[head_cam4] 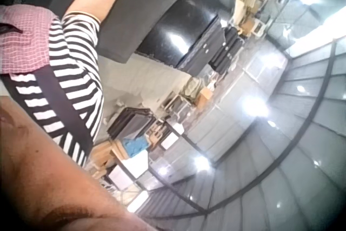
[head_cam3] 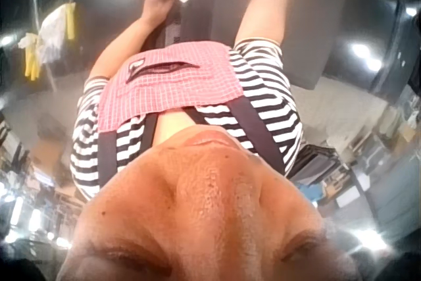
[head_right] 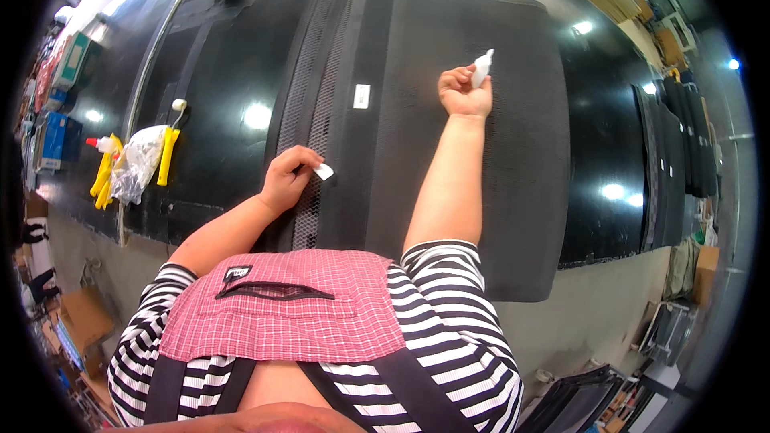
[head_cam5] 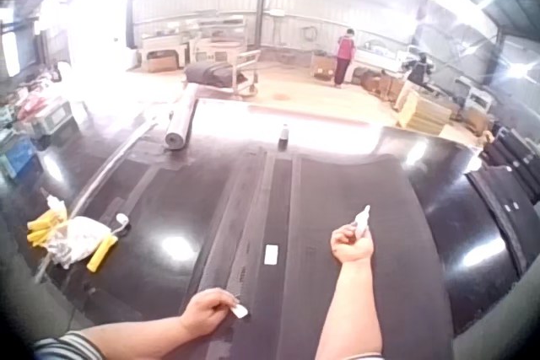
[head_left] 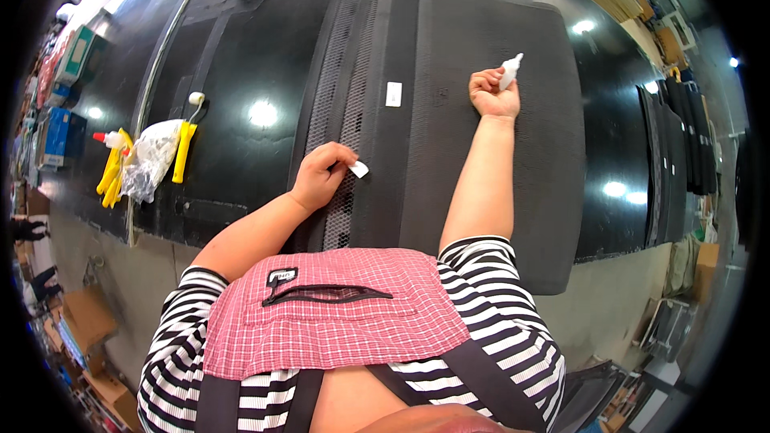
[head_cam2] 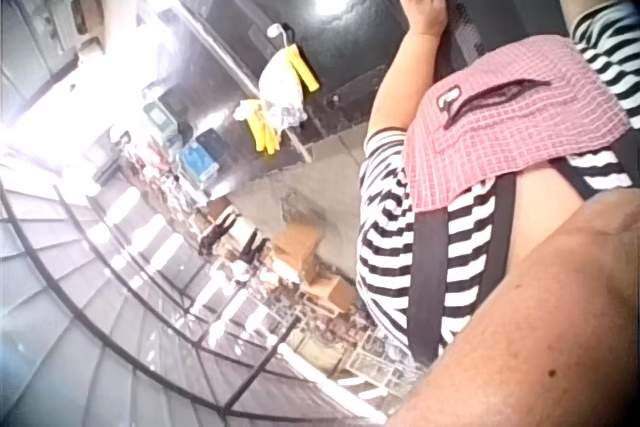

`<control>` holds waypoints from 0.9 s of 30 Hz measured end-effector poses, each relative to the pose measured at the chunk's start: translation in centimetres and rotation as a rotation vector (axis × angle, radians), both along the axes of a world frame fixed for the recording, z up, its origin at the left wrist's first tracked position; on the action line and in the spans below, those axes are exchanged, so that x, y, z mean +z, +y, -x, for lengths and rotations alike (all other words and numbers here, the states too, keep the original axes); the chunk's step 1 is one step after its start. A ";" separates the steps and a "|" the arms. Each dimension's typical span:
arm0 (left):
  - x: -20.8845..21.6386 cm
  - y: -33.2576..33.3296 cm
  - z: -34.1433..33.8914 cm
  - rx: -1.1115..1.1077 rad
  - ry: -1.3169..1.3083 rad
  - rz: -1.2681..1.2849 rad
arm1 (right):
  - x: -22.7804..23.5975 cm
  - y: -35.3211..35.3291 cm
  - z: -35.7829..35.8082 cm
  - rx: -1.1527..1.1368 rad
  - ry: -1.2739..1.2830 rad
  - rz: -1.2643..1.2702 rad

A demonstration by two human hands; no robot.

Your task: The person applies glue to the back of a black mat using a squeeze bottle and smooths it with a yellow roller. They then place a white label on the mat and press it down. The person folds the mat and stacks it with others, then repeats the process on a second mat.

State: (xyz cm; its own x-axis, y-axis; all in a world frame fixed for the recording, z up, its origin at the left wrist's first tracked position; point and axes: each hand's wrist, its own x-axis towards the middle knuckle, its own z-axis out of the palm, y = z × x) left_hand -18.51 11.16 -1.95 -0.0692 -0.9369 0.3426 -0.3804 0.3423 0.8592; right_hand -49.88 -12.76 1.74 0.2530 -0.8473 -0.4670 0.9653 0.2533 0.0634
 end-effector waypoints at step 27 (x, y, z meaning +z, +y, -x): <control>7.4 -6.1 4.6 -0.371 -0.060 -0.065 | 6.3 13.4 -3.9 0.954 1.212 0.829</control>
